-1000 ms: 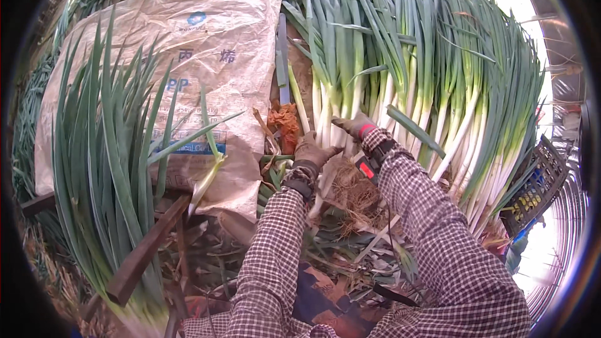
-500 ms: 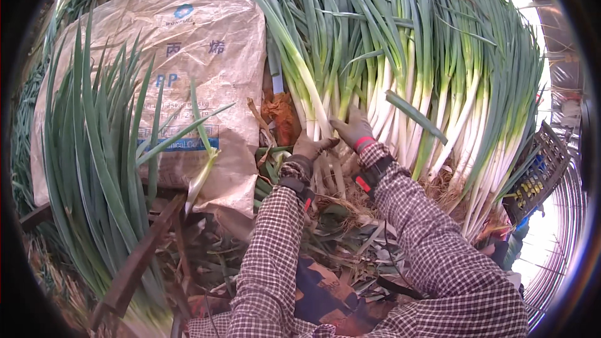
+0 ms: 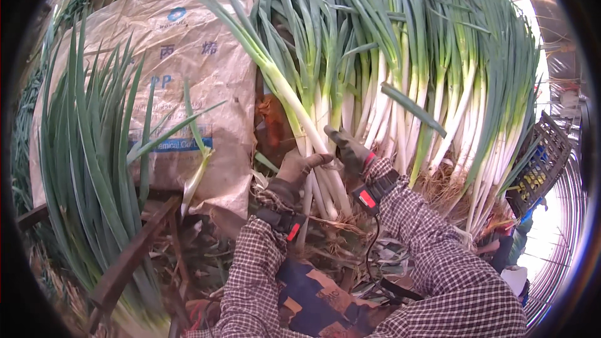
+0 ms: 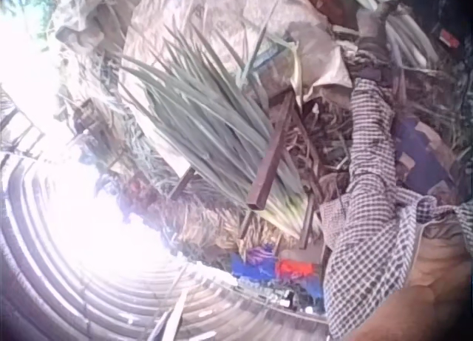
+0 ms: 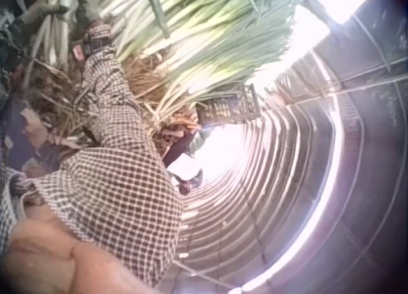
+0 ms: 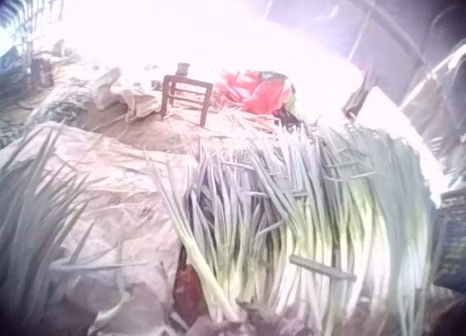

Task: Sorting green onions from a pile and placing them into a metal bundling frame for organization.

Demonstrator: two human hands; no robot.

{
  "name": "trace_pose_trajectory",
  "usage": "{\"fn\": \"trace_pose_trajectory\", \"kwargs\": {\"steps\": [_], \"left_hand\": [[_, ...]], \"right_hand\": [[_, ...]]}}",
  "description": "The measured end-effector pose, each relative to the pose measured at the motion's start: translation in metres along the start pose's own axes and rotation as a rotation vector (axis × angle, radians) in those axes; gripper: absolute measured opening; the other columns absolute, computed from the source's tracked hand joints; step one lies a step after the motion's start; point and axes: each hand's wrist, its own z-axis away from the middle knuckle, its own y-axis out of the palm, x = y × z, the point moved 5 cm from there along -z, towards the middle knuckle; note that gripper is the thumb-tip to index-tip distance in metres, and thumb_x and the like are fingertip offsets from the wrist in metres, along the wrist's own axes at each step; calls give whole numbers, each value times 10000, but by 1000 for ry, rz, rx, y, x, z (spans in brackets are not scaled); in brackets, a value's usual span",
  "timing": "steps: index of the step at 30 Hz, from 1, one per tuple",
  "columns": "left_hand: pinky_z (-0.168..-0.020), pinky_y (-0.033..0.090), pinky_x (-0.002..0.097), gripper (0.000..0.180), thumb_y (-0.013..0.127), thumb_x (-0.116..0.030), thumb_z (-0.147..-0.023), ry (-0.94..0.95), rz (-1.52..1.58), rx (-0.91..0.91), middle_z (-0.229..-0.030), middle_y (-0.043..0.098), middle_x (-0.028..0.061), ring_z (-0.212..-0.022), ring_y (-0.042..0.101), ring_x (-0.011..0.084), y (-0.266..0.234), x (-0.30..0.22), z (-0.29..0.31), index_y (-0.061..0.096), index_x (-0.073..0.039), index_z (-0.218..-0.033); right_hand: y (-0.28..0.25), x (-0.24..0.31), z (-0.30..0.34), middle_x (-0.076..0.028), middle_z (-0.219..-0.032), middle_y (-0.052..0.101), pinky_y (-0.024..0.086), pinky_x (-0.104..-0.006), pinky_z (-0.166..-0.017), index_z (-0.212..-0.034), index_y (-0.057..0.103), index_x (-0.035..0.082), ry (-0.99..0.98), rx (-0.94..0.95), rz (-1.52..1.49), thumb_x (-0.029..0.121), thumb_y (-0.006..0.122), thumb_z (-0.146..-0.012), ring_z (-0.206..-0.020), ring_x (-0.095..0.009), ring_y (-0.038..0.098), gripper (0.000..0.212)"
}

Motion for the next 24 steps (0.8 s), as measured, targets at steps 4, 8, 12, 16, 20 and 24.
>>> {"fn": "trace_pose_trajectory", "kwargs": {"steps": [4, 8, 12, 16, 20, 24], "left_hand": [[-740, 532, 359, 348, 657, -156, -803, 30, 199, 58, -929, 626, 110, -800, 635, 227, 0, 12, 11, 546, 4, -1091], [-871, 521, 386, 460, 654, -208, -803, -40, 495, 165, -1069, 602, 136, -961, 608, 255, -59, 3, 67, 497, -4, -1184], [-882, 516, 398, 541, 684, -280, -790, -188, 577, 259, -1107, 588, 150, -978, 605, 273, -77, 6, 61, 487, -3, -1211], [-813, 547, 417, 531, 677, -273, -789, -280, 624, 312, -1012, 633, 161, -875, 643, 289, -50, 3, 49, 499, 12, -1200], [-900, 511, 422, 685, 713, -381, -752, -200, 580, 219, -1105, 605, 203, -994, 614, 302, -57, -3, 55, 477, 39, -1240], [-876, 528, 411, 611, 719, -340, -766, -239, 570, 248, -1074, 628, 191, -963, 634, 292, -57, -4, 44, 508, 29, -1205]], "right_hand": [[44, -27, 15, -91, -896, 592, 496, -316, -658, -1127, 510, -26, 198, 86, -441, 509, 603, -844, -724, -181, 555, 612], [65, 115, 46, -199, -990, 605, 496, -379, -757, -1233, 361, -77, 83, 133, 9, 470, 668, -808, -884, -295, 606, 758], [59, 137, 27, -280, -952, 614, 467, -457, -828, -1189, 368, -151, -7, 217, 452, 539, 664, -775, -985, -375, 600, 858], [23, 91, 20, -203, -1029, 599, 445, -391, -909, -1195, 496, -35, -79, 109, 39, 527, 685, -749, -1020, -301, 569, 742], [16, 104, 79, -159, -1088, 592, 434, -360, -952, -1171, 571, 32, -14, 257, -39, 522, 662, -752, -1041, -264, 555, 651], [29, 115, 121, -127, -859, 647, 459, -382, -849, -915, 620, 61, -609, 0, 790, 523, 519, -838, -876, -258, 620, 479]]}}
